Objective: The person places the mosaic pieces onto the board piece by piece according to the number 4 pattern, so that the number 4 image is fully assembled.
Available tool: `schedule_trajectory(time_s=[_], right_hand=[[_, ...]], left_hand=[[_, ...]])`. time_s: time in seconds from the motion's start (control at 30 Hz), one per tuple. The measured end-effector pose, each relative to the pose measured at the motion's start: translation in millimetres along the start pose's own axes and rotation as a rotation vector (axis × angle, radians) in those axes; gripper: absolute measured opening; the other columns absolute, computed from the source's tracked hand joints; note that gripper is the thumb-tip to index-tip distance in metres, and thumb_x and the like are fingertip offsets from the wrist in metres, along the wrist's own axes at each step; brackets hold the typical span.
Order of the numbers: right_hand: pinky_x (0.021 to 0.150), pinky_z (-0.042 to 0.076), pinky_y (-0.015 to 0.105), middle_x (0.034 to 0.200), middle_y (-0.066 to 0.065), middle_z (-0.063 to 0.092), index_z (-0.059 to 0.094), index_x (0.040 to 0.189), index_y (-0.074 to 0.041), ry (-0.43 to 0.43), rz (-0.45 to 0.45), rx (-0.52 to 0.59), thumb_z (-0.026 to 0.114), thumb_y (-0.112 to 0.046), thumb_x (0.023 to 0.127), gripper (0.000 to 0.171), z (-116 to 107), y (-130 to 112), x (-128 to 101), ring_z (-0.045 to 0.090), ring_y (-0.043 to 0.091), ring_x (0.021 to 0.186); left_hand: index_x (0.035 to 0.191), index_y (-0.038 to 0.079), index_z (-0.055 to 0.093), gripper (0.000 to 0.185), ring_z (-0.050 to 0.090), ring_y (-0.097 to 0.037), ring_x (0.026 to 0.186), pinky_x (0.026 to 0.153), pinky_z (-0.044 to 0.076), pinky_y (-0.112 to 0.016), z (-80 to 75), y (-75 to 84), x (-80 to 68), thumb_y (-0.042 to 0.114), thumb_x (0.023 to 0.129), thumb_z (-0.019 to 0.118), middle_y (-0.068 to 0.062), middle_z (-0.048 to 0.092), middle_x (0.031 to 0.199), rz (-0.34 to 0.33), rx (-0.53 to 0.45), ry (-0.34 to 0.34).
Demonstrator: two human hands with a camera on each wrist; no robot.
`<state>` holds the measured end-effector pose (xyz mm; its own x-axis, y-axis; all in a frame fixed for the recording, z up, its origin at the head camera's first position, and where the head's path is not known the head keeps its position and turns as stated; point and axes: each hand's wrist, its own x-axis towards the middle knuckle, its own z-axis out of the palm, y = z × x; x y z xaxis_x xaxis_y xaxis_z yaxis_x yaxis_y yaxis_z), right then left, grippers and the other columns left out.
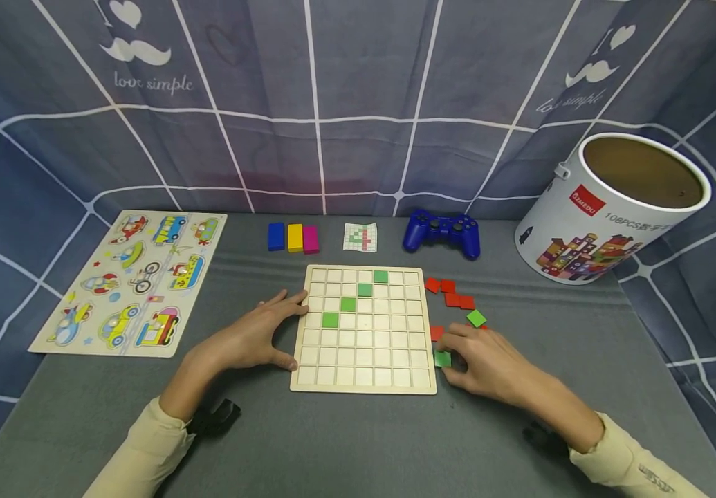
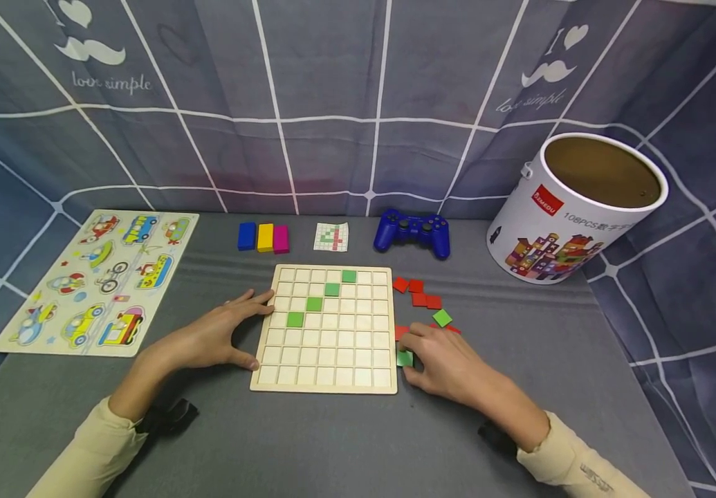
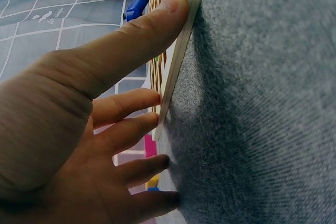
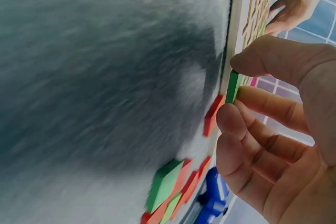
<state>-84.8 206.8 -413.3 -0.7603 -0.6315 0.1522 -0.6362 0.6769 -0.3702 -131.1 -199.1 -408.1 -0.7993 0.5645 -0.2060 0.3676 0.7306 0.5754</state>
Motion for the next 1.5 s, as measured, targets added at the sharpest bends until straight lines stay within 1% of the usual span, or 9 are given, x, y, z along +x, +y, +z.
schedule_trajectory(time_s=[0.2, 0.33, 0.47, 0.6, 0.73, 1.0, 1.13, 1.3, 1.5], right_hand=[[0.055, 0.042, 0.019, 0.088, -0.009, 0.058, 0.070, 0.095, -0.016, 0.030, -0.043, 0.034, 0.080, -0.013, 0.077, 0.020, 8, -11, 17, 0.049, 0.004, 0.064], [0.054, 0.041, 0.019, 0.085, -0.007, 0.057, 0.071, 0.094, -0.016, 0.024, -0.078, 0.045, 0.079, -0.013, 0.077, 0.020, 15, -20, 32, 0.046, 0.003, 0.062], [0.052, 0.039, 0.019, 0.084, -0.006, 0.057, 0.071, 0.096, -0.014, 0.004, -0.097, 0.058, 0.078, -0.014, 0.079, 0.018, 21, -28, 47, 0.044, 0.003, 0.062], [0.052, 0.039, 0.020, 0.083, -0.005, 0.056, 0.072, 0.097, -0.014, 0.004, -0.108, 0.046, 0.078, -0.015, 0.081, 0.017, 25, -35, 63, 0.044, 0.004, 0.062], [0.051, 0.039, 0.021, 0.082, -0.004, 0.057, 0.073, 0.097, -0.013, 0.005, -0.136, 0.019, 0.076, -0.013, 0.081, 0.017, 29, -42, 81, 0.044, 0.005, 0.060], [0.055, 0.043, 0.023, 0.083, -0.005, 0.056, 0.073, 0.097, -0.013, -0.048, -0.183, 0.000, 0.075, -0.014, 0.082, 0.015, 42, -57, 112, 0.047, 0.006, 0.062], [0.057, 0.044, 0.023, 0.085, -0.005, 0.056, 0.073, 0.098, -0.013, -0.076, -0.184, -0.006, 0.076, -0.016, 0.084, 0.015, 48, -63, 123, 0.048, 0.006, 0.064], [0.056, 0.043, 0.023, 0.085, -0.005, 0.056, 0.074, 0.101, -0.012, -0.094, -0.169, -0.026, 0.076, -0.018, 0.085, 0.017, 52, -70, 135, 0.048, 0.007, 0.063], [0.054, 0.041, 0.021, 0.082, -0.005, 0.056, 0.075, 0.097, -0.013, -0.124, -0.162, -0.047, 0.077, -0.018, 0.085, 0.013, 55, -76, 144, 0.047, 0.007, 0.062]], left_hand=[[0.146, 0.006, 0.050, 0.094, 0.013, -0.040, 0.150, 0.114, 0.014, -0.067, 1.8, 0.6, 2.7, 0.029, 0.067, 0.094, -0.007, 0.024, 0.164, 0.009, 0.001, -0.007], [0.146, 0.006, 0.050, 0.095, 0.013, -0.040, 0.150, 0.114, 0.014, -0.067, 2.2, 0.8, 2.8, 0.029, 0.066, 0.095, -0.007, 0.024, 0.164, 0.006, 0.002, -0.008], [0.146, 0.006, 0.049, 0.095, 0.012, -0.040, 0.150, 0.115, 0.013, -0.066, 1.5, 1.4, 3.3, 0.029, 0.067, 0.094, -0.007, 0.024, 0.164, 0.009, 0.005, -0.010], [0.146, 0.006, 0.049, 0.094, 0.013, -0.041, 0.150, 0.114, 0.013, -0.067, 0.4, 1.5, 3.3, 0.029, 0.067, 0.094, -0.007, 0.024, 0.164, 0.008, 0.009, -0.011], [0.146, 0.006, 0.050, 0.094, 0.012, -0.040, 0.150, 0.115, 0.013, -0.066, 0.1, 0.2, 1.7, 0.030, 0.067, 0.094, -0.007, 0.024, 0.164, 0.011, 0.002, -0.007], [0.145, 0.005, 0.050, 0.092, 0.013, -0.041, 0.150, 0.114, 0.014, -0.068, 0.7, -2.3, -0.3, 0.031, 0.068, 0.093, -0.007, 0.025, 0.164, 0.024, -0.007, 0.001], [0.145, 0.005, 0.050, 0.092, 0.013, -0.041, 0.150, 0.114, 0.014, -0.068, 0.5, -2.8, -0.2, 0.031, 0.068, 0.093, -0.007, 0.024, 0.164, 0.028, -0.009, -0.001], [0.144, 0.005, 0.050, 0.091, 0.013, -0.041, 0.149, 0.113, 0.015, -0.068, 0.0, -3.8, -0.2, 0.031, 0.068, 0.093, -0.008, 0.024, 0.164, 0.033, -0.008, 0.002], [0.144, 0.005, 0.051, 0.092, 0.014, -0.043, 0.149, 0.113, 0.016, -0.069, -0.4, -3.8, -0.5, 0.032, 0.067, 0.094, -0.010, 0.025, 0.163, 0.052, -0.003, 0.011]])
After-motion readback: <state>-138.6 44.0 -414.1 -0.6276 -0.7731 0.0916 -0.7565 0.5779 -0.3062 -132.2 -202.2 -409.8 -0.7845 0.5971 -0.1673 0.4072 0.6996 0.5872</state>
